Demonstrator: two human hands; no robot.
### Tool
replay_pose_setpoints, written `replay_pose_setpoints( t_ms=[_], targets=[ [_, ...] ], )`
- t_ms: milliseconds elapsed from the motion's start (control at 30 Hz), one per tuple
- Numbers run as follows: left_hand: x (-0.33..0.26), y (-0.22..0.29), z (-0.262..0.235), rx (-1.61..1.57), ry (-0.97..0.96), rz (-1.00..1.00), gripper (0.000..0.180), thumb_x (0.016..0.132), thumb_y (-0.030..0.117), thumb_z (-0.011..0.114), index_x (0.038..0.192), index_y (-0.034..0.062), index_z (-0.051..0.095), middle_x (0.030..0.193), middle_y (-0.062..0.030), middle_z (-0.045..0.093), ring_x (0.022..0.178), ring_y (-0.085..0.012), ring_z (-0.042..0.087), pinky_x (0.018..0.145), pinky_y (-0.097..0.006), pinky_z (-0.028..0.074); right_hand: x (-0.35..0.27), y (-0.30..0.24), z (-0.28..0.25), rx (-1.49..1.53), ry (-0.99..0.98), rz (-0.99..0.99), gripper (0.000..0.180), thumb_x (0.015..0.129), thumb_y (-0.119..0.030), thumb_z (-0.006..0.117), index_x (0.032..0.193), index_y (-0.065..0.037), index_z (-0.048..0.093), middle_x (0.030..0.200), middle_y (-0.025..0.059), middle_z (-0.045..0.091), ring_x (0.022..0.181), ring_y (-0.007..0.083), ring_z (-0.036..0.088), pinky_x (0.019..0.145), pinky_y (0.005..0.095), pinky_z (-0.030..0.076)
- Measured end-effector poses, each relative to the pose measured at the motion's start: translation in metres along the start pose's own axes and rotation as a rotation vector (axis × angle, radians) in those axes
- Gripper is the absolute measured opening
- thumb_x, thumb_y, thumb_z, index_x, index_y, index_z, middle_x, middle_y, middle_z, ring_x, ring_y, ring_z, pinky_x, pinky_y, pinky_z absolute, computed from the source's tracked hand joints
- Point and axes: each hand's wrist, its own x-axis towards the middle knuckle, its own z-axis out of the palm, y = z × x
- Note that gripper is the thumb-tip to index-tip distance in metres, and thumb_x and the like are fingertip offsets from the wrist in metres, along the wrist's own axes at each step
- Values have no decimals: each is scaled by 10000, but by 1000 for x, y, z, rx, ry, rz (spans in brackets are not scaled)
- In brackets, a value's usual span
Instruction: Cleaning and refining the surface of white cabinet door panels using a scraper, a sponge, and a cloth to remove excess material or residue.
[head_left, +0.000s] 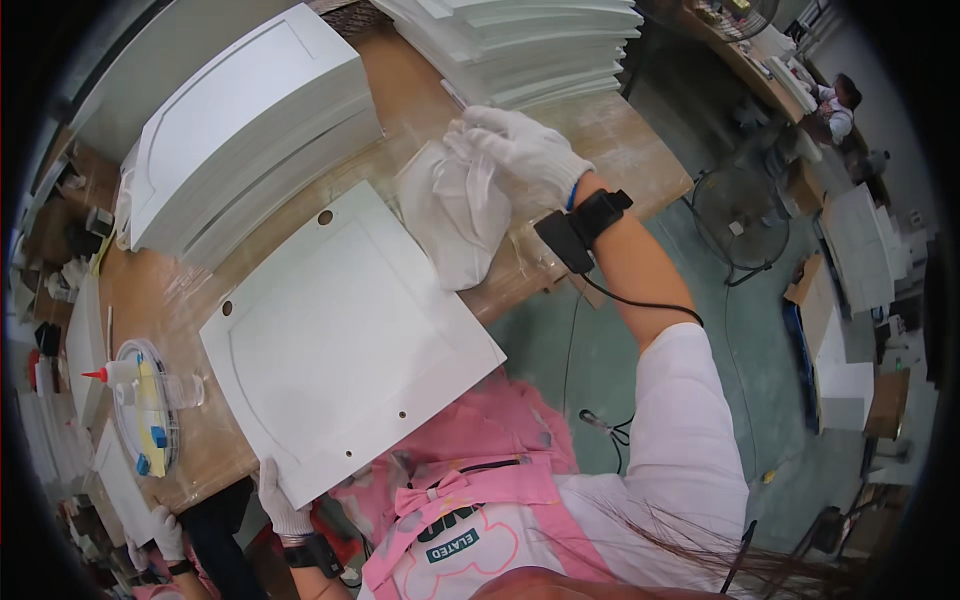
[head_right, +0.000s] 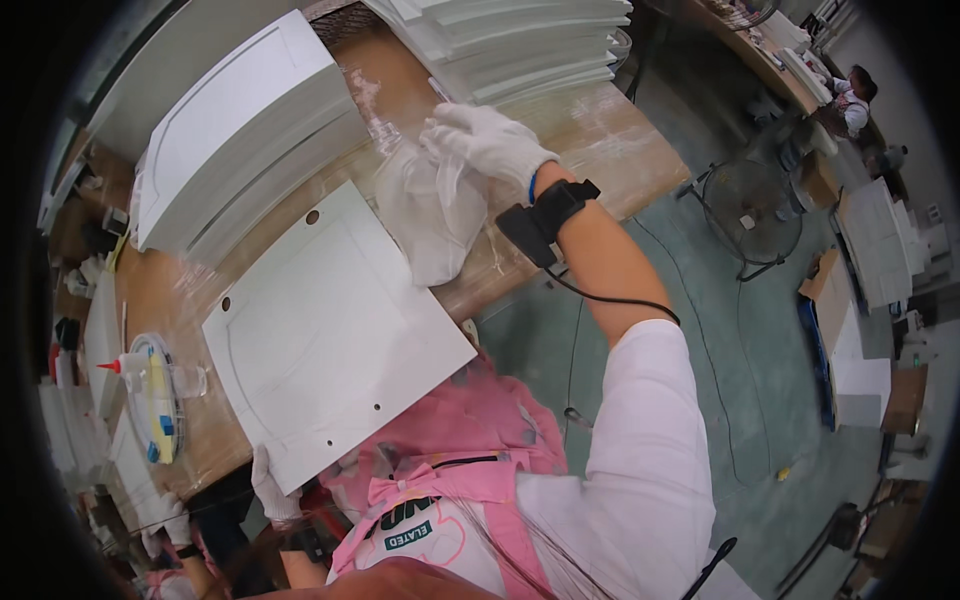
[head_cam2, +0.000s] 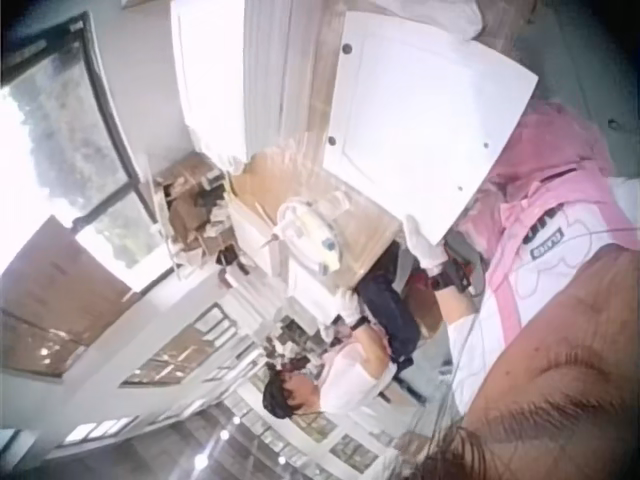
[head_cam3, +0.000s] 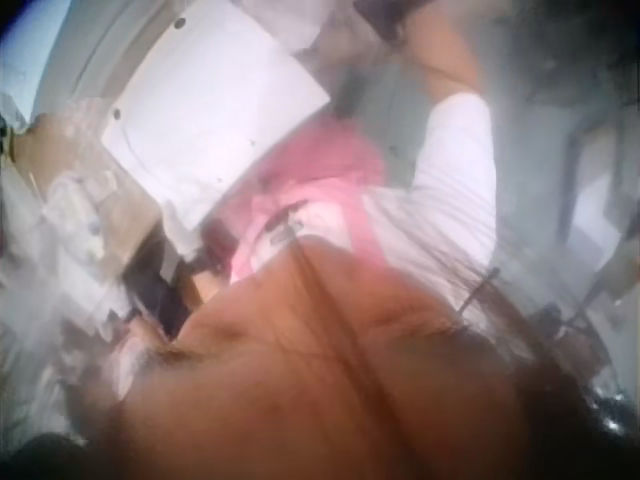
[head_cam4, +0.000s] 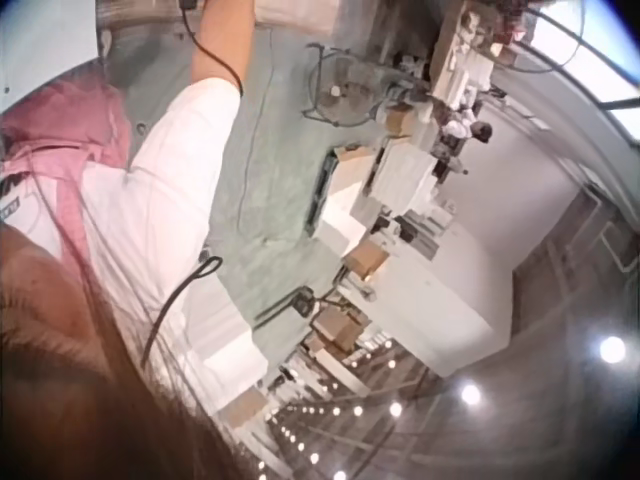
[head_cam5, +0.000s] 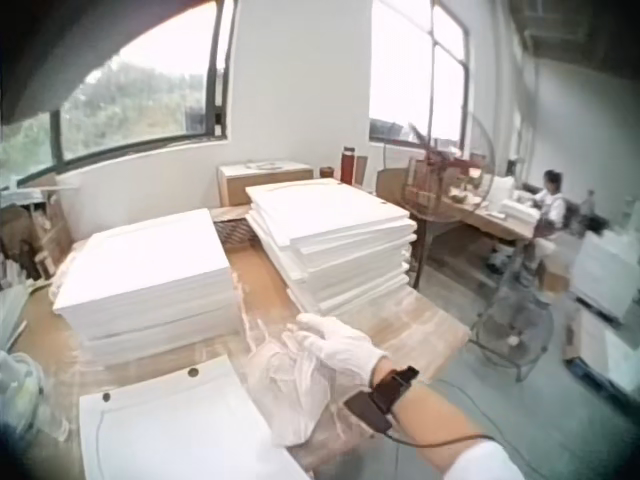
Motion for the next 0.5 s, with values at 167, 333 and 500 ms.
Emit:
replay_pose_setpoints(
  t_ms=[167,333,500],
  targets=[
    [-10,6,10,104,107,-10,389,1016,227,529,1332,-1,523,1276,-132,619,1161,-261,610,979,-393,520,35,84,-12,-658,31,426,487,867,-450,559,1118,-60,709,1167,235,660,1094,407,620,955,464,486],
    [-2,2,5,189,219,-19,334,1011,228,548,1239,-14,581,1163,-80,638,1068,-200,625,903,-338,520,32,121,-2,-722,-79,362,461,826,-430,588,967,-17,737,1016,271,684,977,430,654,895,500,504],
    [0,4,7,192,331,-10,298,1007,216,562,1198,-11,594,1142,-62,638,1053,-170,611,922,-320,498,49,114,-2,-650,-213,434,434,831,-397,571,904,-1,734,938,249,699,938,428,665,847,484,510]
  ],
)
